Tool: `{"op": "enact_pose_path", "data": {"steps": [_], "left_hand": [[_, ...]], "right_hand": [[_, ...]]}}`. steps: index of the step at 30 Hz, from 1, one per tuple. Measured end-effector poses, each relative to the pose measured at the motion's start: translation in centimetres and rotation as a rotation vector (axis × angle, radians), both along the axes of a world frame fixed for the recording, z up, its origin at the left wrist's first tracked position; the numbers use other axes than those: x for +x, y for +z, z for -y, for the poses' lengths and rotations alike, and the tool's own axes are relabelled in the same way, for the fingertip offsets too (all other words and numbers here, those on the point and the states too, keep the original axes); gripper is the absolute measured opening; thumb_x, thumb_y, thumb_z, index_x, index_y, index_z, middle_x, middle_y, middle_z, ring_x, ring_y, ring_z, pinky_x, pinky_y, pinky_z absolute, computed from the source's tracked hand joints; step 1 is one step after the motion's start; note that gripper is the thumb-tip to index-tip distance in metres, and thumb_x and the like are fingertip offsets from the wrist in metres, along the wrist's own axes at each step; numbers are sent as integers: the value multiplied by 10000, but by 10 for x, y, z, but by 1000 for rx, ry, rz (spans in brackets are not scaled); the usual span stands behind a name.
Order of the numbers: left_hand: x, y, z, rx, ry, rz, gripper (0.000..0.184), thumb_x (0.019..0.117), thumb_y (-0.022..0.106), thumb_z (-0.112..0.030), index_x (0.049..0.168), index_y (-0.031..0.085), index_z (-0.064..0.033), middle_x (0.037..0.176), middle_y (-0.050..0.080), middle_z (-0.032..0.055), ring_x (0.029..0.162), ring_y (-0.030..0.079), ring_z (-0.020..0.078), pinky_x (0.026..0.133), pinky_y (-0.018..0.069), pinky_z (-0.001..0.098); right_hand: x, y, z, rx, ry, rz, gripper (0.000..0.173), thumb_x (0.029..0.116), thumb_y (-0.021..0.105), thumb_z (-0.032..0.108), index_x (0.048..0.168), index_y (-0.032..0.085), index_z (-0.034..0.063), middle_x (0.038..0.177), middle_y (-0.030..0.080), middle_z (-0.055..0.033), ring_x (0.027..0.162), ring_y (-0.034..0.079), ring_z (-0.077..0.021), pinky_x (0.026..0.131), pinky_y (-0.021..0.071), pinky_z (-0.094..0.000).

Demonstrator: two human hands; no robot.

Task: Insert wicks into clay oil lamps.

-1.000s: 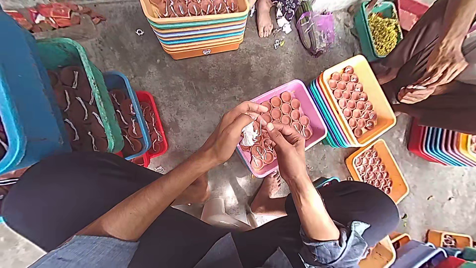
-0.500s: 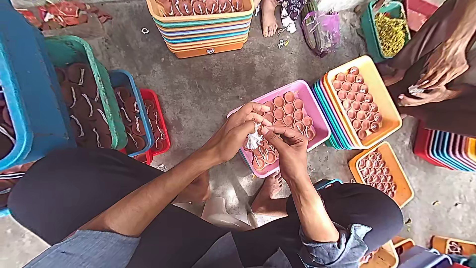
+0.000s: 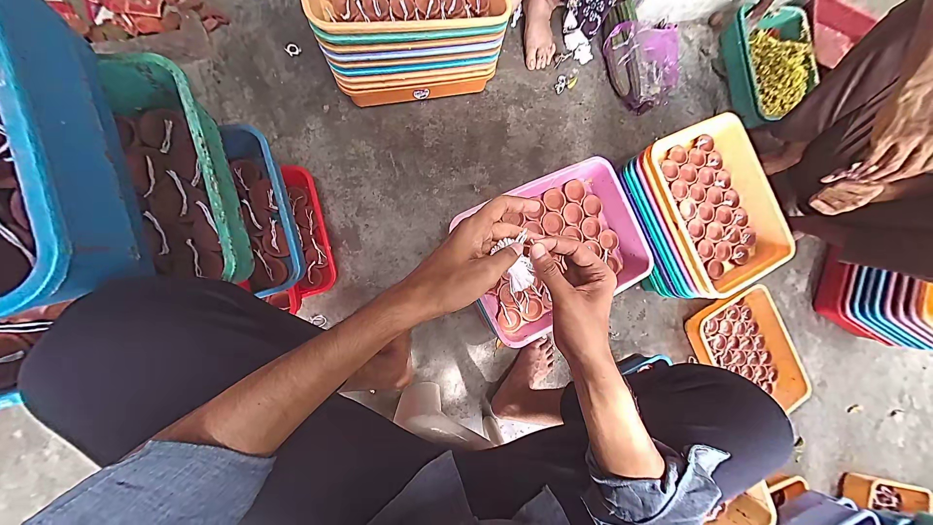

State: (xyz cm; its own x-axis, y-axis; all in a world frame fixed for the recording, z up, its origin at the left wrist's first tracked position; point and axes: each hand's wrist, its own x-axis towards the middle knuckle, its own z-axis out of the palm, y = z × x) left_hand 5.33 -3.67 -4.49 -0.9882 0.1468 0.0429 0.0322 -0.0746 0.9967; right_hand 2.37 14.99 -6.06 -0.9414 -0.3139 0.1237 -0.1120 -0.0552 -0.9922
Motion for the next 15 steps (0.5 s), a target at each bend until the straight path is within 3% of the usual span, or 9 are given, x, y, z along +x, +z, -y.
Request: {"op": "enact_pose_path", "data": {"steps": [6,10,15], "left_hand": [[4,2,-2,-61,26,9,445,1066,495,-44,1503,415,-69,1166,727,96,957,725,142,825,605,268],[3,2,-2,-114,16,-8,503,1066,499,-59,1553,374,-71,1261,700,102,1071,708,129,911,592,265],[3,0,-1,-170,14,-40,549,1069,506,-79,1587,324,-65,1283,697,91,1091,699,114,925,584,258]], "right_hand": [[4,-2,6,-13,-73,16,110,958,728,71,1051,770,27,1025,713,-85,861,676,-147,730,586,-271],[6,-4,9,-46,-92,41,100,958,727,60,1039,770,22,1037,730,-89,880,689,-134,735,592,-266],[2,-6,6,-61,-25,48,102,964,723,79,1023,774,14,1054,719,-102,922,684,-153,753,591,-285]]}}
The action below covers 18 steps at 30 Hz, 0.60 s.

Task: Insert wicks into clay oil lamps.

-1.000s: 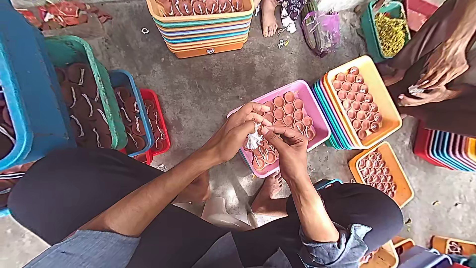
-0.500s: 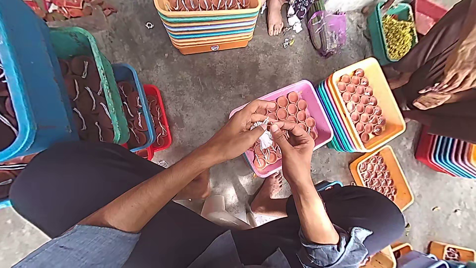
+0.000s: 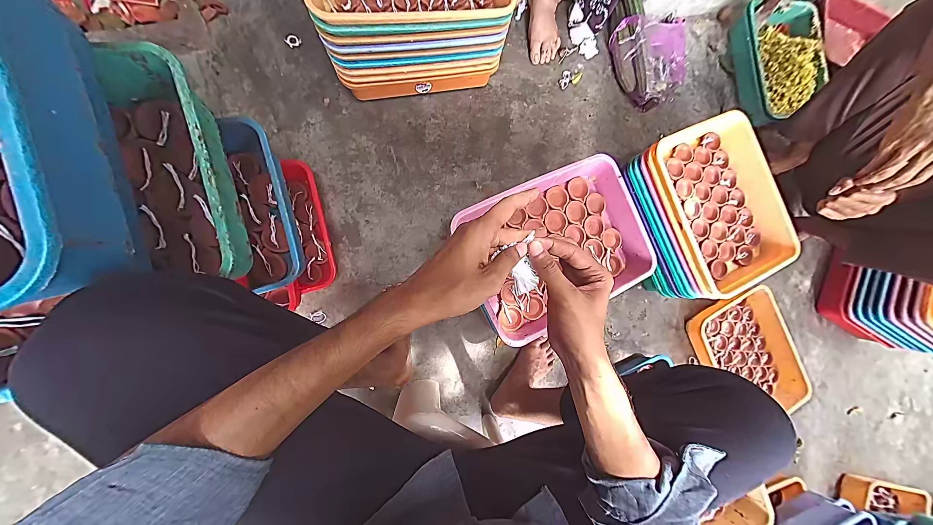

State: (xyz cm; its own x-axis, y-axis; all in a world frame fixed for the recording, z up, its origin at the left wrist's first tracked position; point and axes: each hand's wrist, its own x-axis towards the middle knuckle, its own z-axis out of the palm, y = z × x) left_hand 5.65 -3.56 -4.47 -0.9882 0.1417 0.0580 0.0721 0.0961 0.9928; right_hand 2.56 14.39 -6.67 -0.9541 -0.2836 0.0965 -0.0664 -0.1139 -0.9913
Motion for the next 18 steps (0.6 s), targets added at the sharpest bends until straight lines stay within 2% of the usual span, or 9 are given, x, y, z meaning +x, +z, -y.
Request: {"op": "enact_pose_path", "data": {"steps": [8,11,15,18], "left_hand": [[1,-2,0,-101,-12,-78,595,1057,513,-58,1604,281,-30,1268,708,90,1095,694,96,950,568,253],[1,-4,-1,-127,-13,-73,602,1064,525,-88,1609,275,-39,1319,683,82,1151,675,97,1011,549,274],[0,-2,-1,-30,-23,-44,613,1054,542,-63,1604,274,-29,1304,682,121,1129,692,129,971,577,276],[-1,-1,1,77,-18,-5,561,1039,551,-30,1563,352,-15,1276,693,136,1092,710,151,936,599,286]], "right_hand": [[-3,-1,-1,-32,48,24,96,903,779,57,990,781,18,1042,712,-102,868,674,-143,719,590,-272],[-3,0,0,-39,42,50,78,923,755,70,973,781,17,1026,720,-97,909,680,-147,775,591,-293],[-3,-1,-1,-51,39,76,95,958,707,88,984,770,22,978,713,-85,877,664,-138,781,572,-301],[-3,0,-2,-61,39,68,117,988,659,88,1003,756,23,970,707,-78,878,661,-131,785,565,-299]]}}
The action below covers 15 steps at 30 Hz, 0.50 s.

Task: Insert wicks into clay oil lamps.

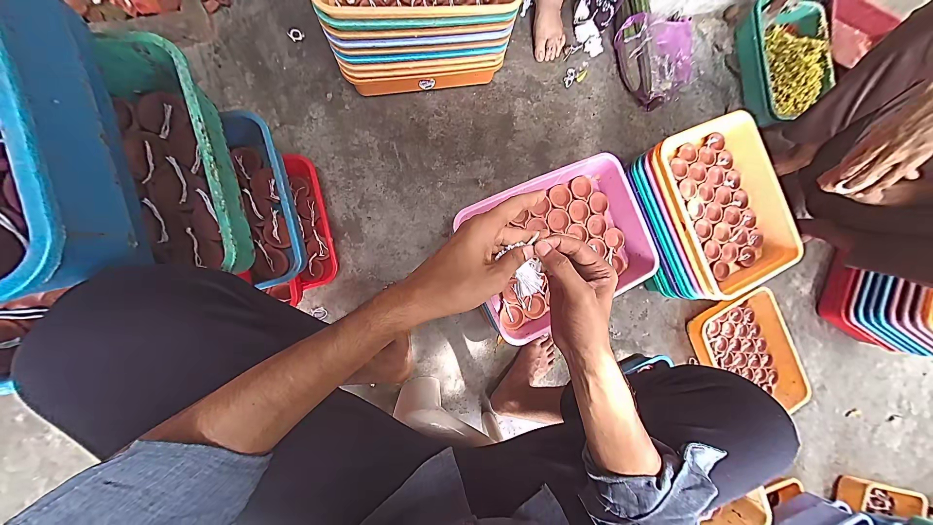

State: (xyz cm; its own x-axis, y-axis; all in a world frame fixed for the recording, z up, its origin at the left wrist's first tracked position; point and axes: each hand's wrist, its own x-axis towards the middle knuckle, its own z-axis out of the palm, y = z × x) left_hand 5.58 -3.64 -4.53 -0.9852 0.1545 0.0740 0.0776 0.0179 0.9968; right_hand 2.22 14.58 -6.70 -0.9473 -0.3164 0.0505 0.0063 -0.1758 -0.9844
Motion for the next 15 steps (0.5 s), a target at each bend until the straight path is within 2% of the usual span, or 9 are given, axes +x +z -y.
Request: {"op": "enact_pose_path", "data": {"steps": [2,4,6,8,9,15], "left_hand": [[-1,3,2,71,4,52,503,1017,568,8,1503,440,-1,1294,685,136,1095,712,169,929,605,297],[-1,4,2,132,9,105,409,995,589,27,1403,563,7,1251,698,127,1088,704,177,924,598,308],[-1,6,2,168,15,147,301,992,636,-15,1291,652,22,1182,725,111,1079,702,174,935,592,314],[0,8,1,177,28,178,250,976,692,-70,1211,699,15,1118,738,97,1021,714,164,891,606,303],[1,8,1,179,30,178,233,966,709,-78,1179,713,17,1101,740,98,998,718,163,874,613,303],[1,5,2,151,21,137,121,960,717,-80,1044,757,-3,1005,756,77,935,720,147,842,608,291]], "right_hand": [[-1,2,-1,-4,-4,-15,116,1003,640,94,1012,742,38,961,689,-59,864,647,-118,782,559,-290],[-2,3,-3,-15,-10,-25,111,1012,635,106,1032,732,55,971,681,-45,862,644,-111,788,560,-288],[-3,6,-4,-24,-9,-15,114,1012,634,120,1040,729,64,1057,671,-52,939,644,-131,829,566,-311],[-4,7,-6,-34,8,13,114,1015,630,137,1034,723,75,1216,635,-67,1111,620,-167,923,562,-343],[-4,7,-6,-43,11,29,110,1013,628,138,1022,720,77,1249,623,-73,1154,607,-179,947,555,-353],[-3,10,-5,-76,18,74,110,1006,644,158,990,727,88,1269,632,-67,1205,589,-178,959,543,-350]]}}
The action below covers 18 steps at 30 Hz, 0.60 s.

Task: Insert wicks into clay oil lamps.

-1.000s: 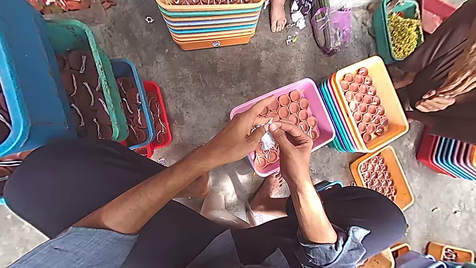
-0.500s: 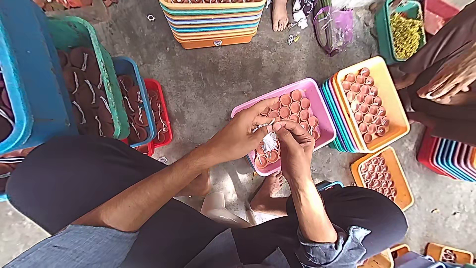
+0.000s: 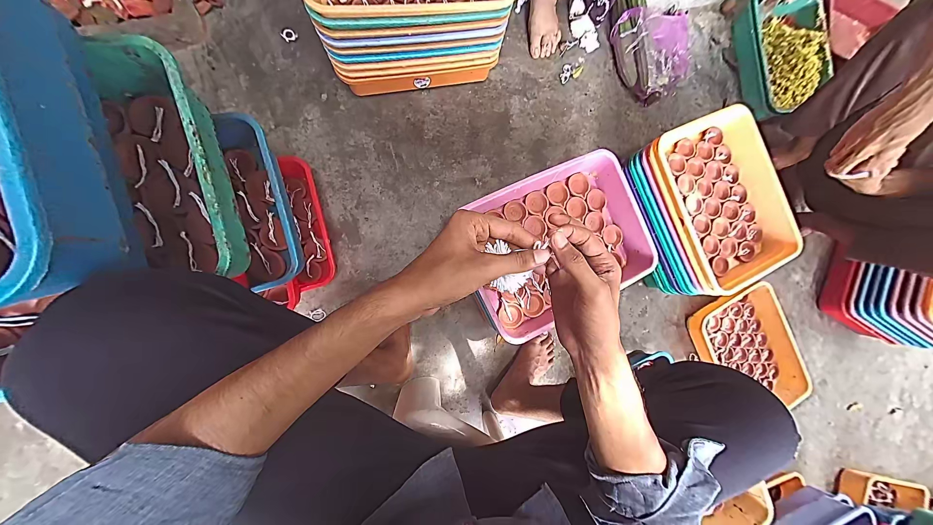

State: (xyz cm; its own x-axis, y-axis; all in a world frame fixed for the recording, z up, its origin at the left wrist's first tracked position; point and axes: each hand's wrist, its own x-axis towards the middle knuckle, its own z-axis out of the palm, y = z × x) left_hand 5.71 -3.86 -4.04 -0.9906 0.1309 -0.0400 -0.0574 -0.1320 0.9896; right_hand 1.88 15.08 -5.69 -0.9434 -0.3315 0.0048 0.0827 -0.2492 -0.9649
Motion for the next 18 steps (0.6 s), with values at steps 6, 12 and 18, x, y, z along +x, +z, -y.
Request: {"op": "enact_pose_path", "data": {"steps": [6,12,18], "left_hand": [[0,1,0,-38,1,26,117,966,711,-90,1046,763,-22,1020,761,63,958,719,133,838,604,276],[1,1,1,-72,-35,52,115,966,712,-98,1036,770,-28,976,763,49,919,717,121,808,598,260],[1,-7,1,-141,-61,50,112,974,701,-106,1029,776,-44,958,774,43,911,732,123,825,609,283]], "right_hand": [[-3,2,-3,-79,-17,95,153,1037,596,153,1096,705,64,1232,636,-66,1073,629,-157,929,551,-347],[-8,6,-7,-171,-55,211,161,1052,563,168,1087,695,83,1135,678,-55,1058,653,-155,957,548,-371],[-19,8,-18,-201,-118,244,178,1055,561,215,1091,701,110,1177,690,-45,1079,656,-152,953,541,-355]]}}
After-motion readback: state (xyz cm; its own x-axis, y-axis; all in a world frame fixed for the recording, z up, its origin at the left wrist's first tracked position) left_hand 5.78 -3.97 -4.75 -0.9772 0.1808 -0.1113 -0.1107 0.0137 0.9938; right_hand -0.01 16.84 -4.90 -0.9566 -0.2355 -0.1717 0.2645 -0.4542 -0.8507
